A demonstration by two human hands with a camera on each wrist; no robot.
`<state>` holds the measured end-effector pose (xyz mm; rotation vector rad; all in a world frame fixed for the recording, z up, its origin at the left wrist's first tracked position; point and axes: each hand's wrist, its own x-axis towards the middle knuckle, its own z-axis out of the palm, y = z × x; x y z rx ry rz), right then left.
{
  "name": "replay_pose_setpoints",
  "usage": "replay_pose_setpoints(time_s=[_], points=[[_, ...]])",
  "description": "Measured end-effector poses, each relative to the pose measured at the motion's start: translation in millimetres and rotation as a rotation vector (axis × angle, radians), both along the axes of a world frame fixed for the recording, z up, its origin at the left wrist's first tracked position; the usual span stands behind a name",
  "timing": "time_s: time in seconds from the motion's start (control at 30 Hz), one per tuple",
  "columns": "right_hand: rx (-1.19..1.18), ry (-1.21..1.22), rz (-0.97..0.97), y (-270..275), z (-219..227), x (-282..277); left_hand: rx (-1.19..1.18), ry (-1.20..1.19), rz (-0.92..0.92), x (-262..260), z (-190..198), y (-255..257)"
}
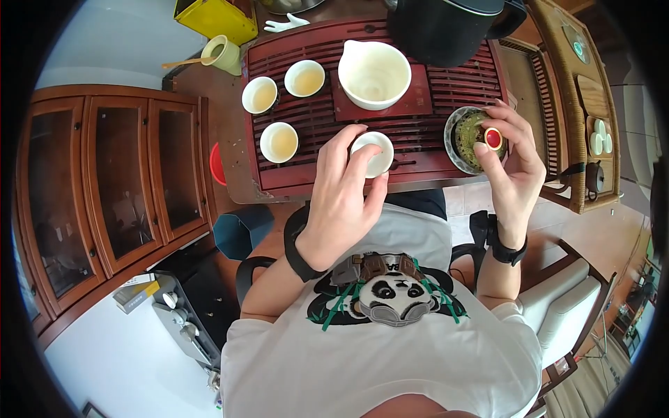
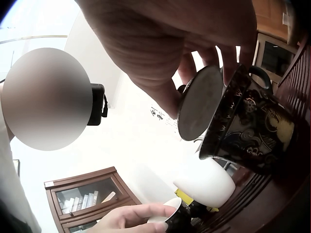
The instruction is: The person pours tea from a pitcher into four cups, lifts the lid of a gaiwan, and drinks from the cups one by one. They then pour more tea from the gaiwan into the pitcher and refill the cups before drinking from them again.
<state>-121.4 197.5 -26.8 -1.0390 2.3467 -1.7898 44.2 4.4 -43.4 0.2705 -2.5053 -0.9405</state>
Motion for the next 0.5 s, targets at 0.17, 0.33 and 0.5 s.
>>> replay_pose_setpoints(time_s=[0.17, 0.33, 0.5], points=[[-0.007, -0.004, -0.003, 0.2, -0.6, 0.2, -0.003, 0.01, -0.004, -0.4, 0.2, -0.2], [0.012, -0.003, -0.014, 0.6, -0.6, 0.1, 0.009, 0.025, -0.01, -1.1, -1.8, -0.9], [0.0, -0.01, -0.015, 0.6, -0.3, 0.2, 0.029, 0.03, -0.004, -1.9, 0.5, 0.3]])
